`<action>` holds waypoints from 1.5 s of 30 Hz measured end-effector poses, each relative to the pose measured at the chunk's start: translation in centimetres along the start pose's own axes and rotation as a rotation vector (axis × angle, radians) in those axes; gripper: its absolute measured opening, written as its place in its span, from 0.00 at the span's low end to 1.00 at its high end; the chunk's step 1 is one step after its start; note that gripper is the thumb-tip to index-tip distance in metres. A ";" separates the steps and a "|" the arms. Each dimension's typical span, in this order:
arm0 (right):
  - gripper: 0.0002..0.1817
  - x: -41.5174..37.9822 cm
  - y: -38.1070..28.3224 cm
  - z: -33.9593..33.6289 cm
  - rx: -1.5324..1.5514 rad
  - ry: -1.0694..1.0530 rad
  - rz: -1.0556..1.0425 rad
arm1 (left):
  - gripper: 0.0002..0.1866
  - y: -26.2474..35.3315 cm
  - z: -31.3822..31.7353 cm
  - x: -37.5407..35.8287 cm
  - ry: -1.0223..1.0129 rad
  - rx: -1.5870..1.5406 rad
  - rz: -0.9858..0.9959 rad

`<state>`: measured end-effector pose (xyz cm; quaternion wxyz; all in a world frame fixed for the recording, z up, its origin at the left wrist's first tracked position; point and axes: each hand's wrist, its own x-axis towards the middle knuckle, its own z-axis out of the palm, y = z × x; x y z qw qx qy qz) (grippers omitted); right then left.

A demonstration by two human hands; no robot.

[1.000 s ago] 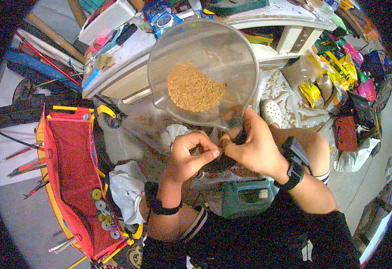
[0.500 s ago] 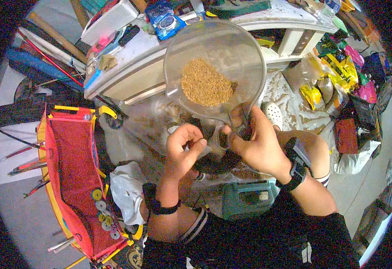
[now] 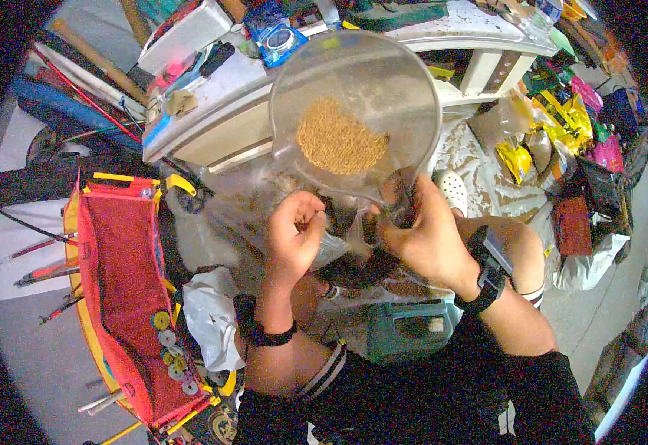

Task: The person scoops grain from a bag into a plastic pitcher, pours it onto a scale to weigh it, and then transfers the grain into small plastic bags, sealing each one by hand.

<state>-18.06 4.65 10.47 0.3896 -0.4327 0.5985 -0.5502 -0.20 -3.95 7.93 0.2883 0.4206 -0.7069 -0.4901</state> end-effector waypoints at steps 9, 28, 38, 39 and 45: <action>0.17 0.1 -1.5 -1.7 0.378 -0.087 0.249 | 0.08 0.7 0.8 0.8 0.057 0.541 0.105; 0.18 1.6 -2.4 -4.6 0.585 0.139 0.248 | 0.35 -26.3 7.0 4.9 -0.068 0.464 -0.344; 0.18 2.4 -2.6 -6.7 0.617 0.172 0.357 | 0.24 -28.5 8.5 9.2 -0.189 0.590 -0.443; 0.18 2.4 -2.6 -6.8 0.608 0.181 0.358 | 0.24 -28.6 8.5 9.4 -0.271 0.472 -0.628; 0.19 2.1 -2.5 -6.1 0.642 0.184 0.336 | 0.18 -35.7 9.6 7.4 -0.050 0.330 -0.731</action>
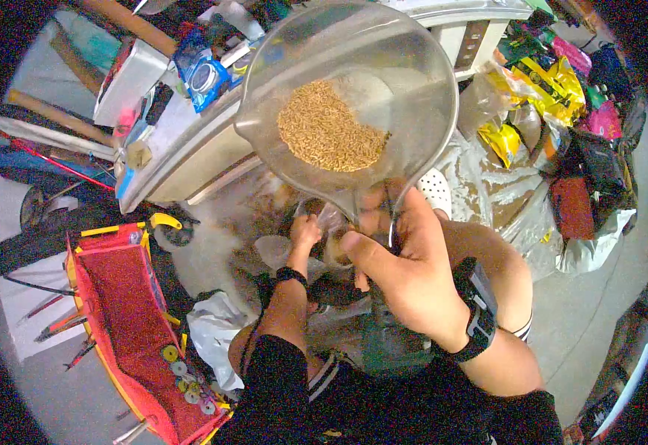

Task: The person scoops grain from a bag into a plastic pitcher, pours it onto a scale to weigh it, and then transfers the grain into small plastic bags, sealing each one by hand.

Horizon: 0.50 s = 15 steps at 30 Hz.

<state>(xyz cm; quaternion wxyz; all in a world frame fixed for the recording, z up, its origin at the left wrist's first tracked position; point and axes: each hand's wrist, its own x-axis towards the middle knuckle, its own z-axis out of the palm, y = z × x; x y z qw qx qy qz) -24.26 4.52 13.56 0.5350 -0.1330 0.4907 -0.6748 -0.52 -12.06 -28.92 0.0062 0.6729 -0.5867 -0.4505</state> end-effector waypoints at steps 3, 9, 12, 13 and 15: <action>0.21 -0.4 0.2 0.0 0.002 -0.052 0.012 | 0.18 0.2 -0.5 -1.3 0.046 -0.039 -0.028; 0.26 -1.1 0.2 -0.2 -0.036 -0.071 0.047 | 0.12 4.9 -1.3 -4.9 0.146 -0.605 -0.087; 0.26 -1.0 0.1 -0.3 -0.017 -0.083 0.035 | 0.19 4.0 -2.1 -4.2 0.014 -0.961 -0.280; 0.26 -0.9 0.0 -0.3 -0.019 -0.084 0.037 | 0.27 3.5 -2.5 -3.8 -0.123 -1.142 -0.364; 0.23 -0.7 -0.1 -0.3 -0.032 -0.072 0.020 | 0.24 2.6 -2.3 -3.1 -0.157 -1.109 -0.391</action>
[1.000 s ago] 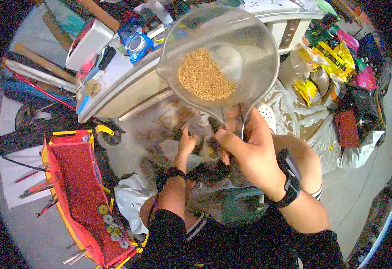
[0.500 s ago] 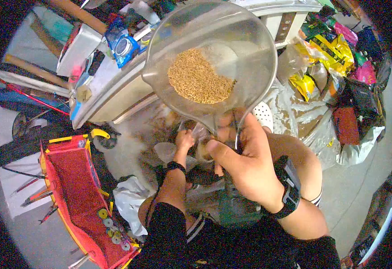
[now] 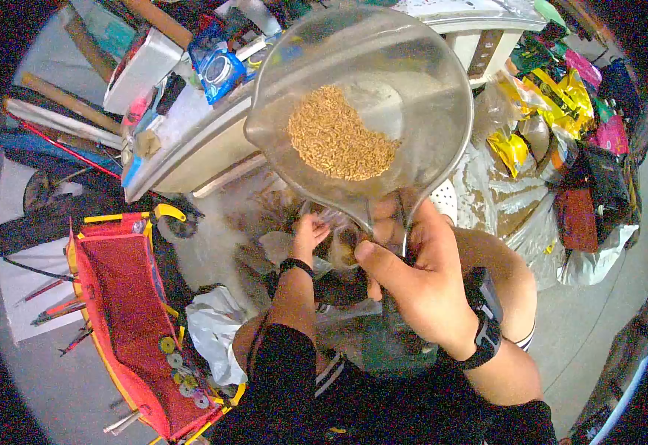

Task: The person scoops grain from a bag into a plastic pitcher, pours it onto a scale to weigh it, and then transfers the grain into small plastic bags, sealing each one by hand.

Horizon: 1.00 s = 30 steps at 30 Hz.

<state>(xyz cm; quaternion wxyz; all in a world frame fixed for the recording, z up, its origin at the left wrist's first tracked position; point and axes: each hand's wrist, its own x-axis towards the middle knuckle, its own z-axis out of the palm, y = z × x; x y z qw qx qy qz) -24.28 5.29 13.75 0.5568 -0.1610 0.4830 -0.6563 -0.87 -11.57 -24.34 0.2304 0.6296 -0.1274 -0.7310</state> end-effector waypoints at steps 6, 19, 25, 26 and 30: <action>0.18 0.4 -0.3 -0.2 -0.030 0.019 0.014 | 0.08 -3.7 -5.4 8.9 -0.158 0.832 0.547; 0.14 0.0 1.4 -0.3 -0.128 -0.027 -0.047 | 0.09 3.3 2.7 -14.4 -0.160 1.380 0.774; 0.26 0.6 4.0 -1.0 -0.540 -0.169 -0.253 | 0.07 3.9 0.6 -25.6 -0.317 1.479 0.928; 0.25 0.5 4.2 -1.0 -0.566 -0.176 -0.233 | 0.07 3.8 0.2 -28.3 -0.269 1.467 0.935; 0.24 0.2 3.5 0.2 -0.604 -0.246 -0.139 | 0.08 2.0 -4.0 -34.1 -0.130 1.220 1.048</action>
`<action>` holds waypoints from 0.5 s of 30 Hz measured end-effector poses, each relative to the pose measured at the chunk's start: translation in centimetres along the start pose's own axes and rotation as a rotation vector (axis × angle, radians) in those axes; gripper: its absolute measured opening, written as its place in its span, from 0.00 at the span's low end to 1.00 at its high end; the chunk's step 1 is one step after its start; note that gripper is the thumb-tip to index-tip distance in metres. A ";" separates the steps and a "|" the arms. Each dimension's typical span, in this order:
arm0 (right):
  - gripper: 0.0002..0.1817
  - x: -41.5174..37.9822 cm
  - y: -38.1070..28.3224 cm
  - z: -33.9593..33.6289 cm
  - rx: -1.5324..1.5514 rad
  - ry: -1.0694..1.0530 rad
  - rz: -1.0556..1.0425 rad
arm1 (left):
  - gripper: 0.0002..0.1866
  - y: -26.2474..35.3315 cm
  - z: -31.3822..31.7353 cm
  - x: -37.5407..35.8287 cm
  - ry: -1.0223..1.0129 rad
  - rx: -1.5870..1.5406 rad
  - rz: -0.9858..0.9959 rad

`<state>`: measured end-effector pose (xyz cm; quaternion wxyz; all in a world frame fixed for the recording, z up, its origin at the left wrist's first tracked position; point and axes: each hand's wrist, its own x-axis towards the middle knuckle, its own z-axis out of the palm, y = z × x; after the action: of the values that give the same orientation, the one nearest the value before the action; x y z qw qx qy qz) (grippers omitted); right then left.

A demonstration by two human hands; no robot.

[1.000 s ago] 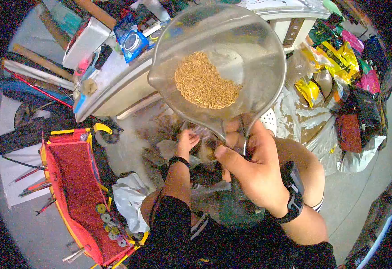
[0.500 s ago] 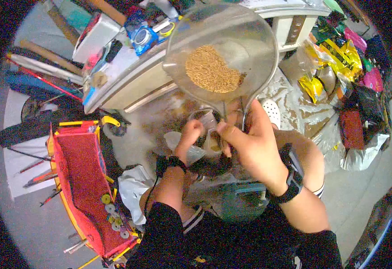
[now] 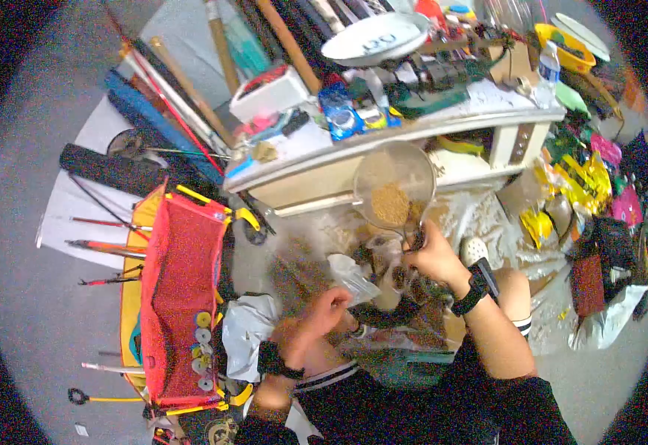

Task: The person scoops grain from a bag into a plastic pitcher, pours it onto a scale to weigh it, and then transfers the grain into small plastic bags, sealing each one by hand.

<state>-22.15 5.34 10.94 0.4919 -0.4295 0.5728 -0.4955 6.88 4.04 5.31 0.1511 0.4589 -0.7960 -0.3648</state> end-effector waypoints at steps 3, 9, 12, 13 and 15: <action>0.23 -0.1 0.7 0.7 0.020 -0.055 -0.024 | 0.07 3.1 -2.9 -4.0 0.044 -0.009 -0.043; 0.24 0.7 3.3 0.6 0.134 -0.195 0.044 | 0.07 7.1 -5.6 -10.2 0.229 0.198 -0.069; 0.21 -1.6 -1.0 0.7 0.034 -0.137 0.016 | 0.07 7.8 -6.0 -12.1 0.279 0.293 0.070; 0.18 -2.8 -2.7 0.7 -0.010 -0.090 0.069 | 0.07 8.3 -6.1 -12.6 0.284 0.284 0.069; 0.20 -2.4 -2.2 0.0 0.008 -0.034 -0.097 | 0.06 9.4 -6.0 -13.8 0.302 0.352 0.098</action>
<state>-21.78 7.37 13.41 0.4787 -0.4631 0.5408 -0.5138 11.89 15.88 17.48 0.2037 0.4883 -0.8370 -0.1398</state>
